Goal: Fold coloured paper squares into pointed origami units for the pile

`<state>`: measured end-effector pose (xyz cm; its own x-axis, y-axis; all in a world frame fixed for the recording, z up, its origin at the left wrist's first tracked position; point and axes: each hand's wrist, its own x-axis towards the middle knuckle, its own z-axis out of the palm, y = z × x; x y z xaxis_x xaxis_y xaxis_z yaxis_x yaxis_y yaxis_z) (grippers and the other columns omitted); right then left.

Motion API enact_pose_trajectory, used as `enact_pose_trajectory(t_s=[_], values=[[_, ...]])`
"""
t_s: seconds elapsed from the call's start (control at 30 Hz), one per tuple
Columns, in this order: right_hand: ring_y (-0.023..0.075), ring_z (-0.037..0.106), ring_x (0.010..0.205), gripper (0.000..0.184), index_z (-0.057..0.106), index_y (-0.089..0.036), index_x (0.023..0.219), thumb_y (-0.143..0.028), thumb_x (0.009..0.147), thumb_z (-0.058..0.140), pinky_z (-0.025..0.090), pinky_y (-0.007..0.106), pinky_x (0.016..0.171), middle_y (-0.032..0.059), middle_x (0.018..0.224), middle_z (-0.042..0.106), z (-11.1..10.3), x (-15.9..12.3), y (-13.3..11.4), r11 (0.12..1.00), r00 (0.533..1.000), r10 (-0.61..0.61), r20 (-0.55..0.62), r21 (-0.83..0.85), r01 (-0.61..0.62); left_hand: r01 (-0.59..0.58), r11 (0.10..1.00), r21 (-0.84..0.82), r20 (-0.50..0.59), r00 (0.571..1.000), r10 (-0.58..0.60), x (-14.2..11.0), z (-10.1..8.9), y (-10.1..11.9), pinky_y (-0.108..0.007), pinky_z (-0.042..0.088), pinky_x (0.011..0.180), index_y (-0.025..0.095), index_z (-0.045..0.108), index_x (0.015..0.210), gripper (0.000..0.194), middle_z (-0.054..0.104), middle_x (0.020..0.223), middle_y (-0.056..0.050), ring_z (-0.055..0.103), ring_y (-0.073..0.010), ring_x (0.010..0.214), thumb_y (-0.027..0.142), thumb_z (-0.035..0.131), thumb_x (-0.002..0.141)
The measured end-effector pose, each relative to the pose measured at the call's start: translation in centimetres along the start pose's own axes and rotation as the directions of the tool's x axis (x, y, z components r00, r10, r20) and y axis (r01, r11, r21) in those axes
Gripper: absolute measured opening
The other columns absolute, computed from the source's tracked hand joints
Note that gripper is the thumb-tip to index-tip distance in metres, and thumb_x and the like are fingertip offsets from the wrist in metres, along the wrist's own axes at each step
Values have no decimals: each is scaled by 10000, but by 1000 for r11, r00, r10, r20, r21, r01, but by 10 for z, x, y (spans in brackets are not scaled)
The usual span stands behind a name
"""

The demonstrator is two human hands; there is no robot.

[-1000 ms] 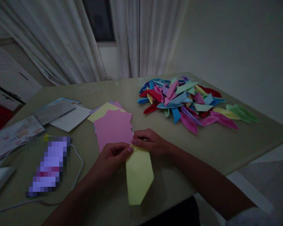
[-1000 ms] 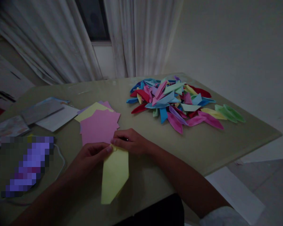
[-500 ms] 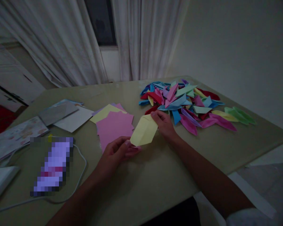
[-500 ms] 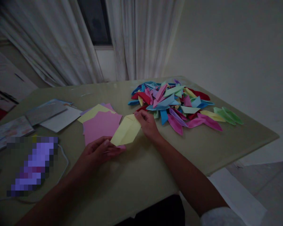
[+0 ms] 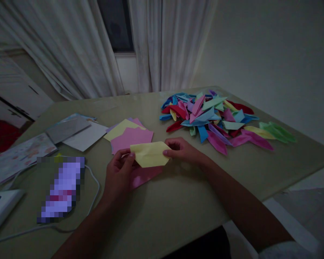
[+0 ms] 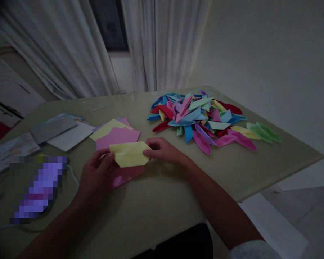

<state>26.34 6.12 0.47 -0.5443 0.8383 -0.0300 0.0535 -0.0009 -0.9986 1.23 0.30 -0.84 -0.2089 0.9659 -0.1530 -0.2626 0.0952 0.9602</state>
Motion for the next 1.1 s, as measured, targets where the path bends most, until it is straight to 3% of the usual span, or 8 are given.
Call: enact_pose_trajectory(t_s=[0.1,0.2,0.37,0.5,0.73,0.8,0.93,1.1], values=[[132,593,711,418,677,-156,848,-537,839,847,426,219,611,-7,792,656,3,-1,0,999,995,40,97,-40,-36,-58,993,105,37,998,55,-2,1,3,-339,643,757,165,754,1091,513,826,982,-93,792,-238,833,528,917,767],[123,566,677,413,718,-150,878,-555,893,798,393,210,566,-9,777,642,7,-2,-1,995,993,47,107,-96,-37,-84,980,181,171,984,53,-6,1,5,-363,655,799,154,760,1147,508,832,1064,-129,802,-275,927,537,871,833],[125,558,664,385,743,-155,853,-531,937,762,392,214,567,-13,744,634,15,-3,1,978,997,8,79,-208,8,49,984,173,262,961,-93,-15,3,2,-416,683,766,180,696,1261,600,830,1001,-100,814,-294,881,543,882,821],[140,596,726,328,774,-156,890,-478,950,765,424,228,633,0,785,684,18,-3,1,951,997,-71,43,-298,81,117,976,186,305,937,-171,-19,6,0,-389,673,748,177,719,1123,548,830,937,-94,805,-270,804,545,918,770],[135,577,695,344,779,-158,953,-496,982,717,408,235,623,-5,765,670,25,-6,-1,942,993,-80,85,-318,103,-150,925,349,370,929,11,-23,5,1,-315,624,730,200,804,1090,337,823,1028,-98,770,-245,868,498,775,935],[132,576,693,341,764,-160,968,-497,983,714,413,234,624,-5,775,671,30,-6,0,957,995,-82,61,-274,96,-169,917,361,377,926,22,-24,5,1,-305,619,724,209,793,1147,347,815,1018,-91,765,-239,874,495,759,953],[130,562,698,361,732,-159,893,-506,988,703,410,237,622,-2,775,650,35,-5,-1,970,994,-104,-19,-224,97,-25,969,246,345,936,-63,-21,6,0,-307,631,705,206,745,1173,457,810,1001,-89,770,-234,843,523,855,863],[131,564,718,301,743,-169,1026,-459,949,764,442,249,659,4,852,674,37,-5,-2,973,986,-157,-64,-181,144,124,976,178,317,932,-176,-18,5,0,-301,641,706,199,743,1131,527,833,1029,-98,791,-233,848,528,936,767]])
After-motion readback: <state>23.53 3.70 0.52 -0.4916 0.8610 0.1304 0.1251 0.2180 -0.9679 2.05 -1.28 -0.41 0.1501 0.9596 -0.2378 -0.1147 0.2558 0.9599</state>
